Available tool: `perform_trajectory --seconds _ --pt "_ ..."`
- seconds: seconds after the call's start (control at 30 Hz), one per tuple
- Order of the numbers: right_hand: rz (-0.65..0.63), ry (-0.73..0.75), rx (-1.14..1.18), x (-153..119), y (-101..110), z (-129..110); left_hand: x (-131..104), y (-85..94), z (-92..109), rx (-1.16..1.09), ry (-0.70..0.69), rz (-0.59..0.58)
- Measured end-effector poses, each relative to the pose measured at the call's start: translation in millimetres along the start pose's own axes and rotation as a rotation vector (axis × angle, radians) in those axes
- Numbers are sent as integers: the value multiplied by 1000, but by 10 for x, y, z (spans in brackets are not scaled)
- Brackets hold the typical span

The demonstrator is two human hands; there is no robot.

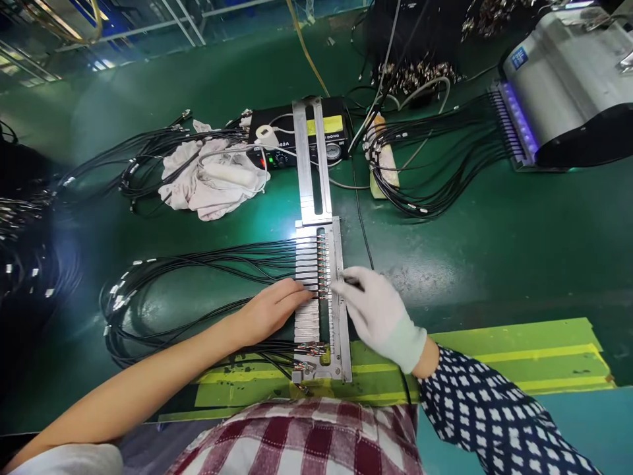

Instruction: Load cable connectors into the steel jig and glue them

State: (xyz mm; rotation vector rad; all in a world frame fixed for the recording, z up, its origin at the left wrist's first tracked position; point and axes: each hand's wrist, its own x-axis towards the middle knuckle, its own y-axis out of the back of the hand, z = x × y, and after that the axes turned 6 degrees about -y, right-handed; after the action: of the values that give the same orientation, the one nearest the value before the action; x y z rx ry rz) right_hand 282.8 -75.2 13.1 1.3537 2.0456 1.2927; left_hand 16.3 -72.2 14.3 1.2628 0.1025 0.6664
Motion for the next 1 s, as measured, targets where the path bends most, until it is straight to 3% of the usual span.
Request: perform_trajectory --seconds 0.1,0.23,0.37,0.5,0.57,0.67,0.77,0.87,1.0 --pt "-52 153 -127 -139 -39 -38 -86 -21 67 68 51 56" --pt "-56 142 -194 -172 -83 -48 -243 -79 149 153 152 24" --pt "-25 139 -220 -126 -109 -31 -258 -35 139 -22 220 -23" --pt "-18 160 -232 -119 -105 -12 -311 247 171 -357 384 -40" --pt "-25 170 -229 -128 -103 0 -425 388 241 -439 424 -125" --pt "-26 177 -209 -134 -114 18 -635 490 363 -363 426 -314" --pt "-19 170 -187 -127 -129 25 -766 520 447 -272 429 -362" --pt "-16 136 -153 -117 -136 25 -794 571 476 -319 426 -260" --pt "-22 114 -123 -113 -136 25 -786 551 450 -300 502 55"
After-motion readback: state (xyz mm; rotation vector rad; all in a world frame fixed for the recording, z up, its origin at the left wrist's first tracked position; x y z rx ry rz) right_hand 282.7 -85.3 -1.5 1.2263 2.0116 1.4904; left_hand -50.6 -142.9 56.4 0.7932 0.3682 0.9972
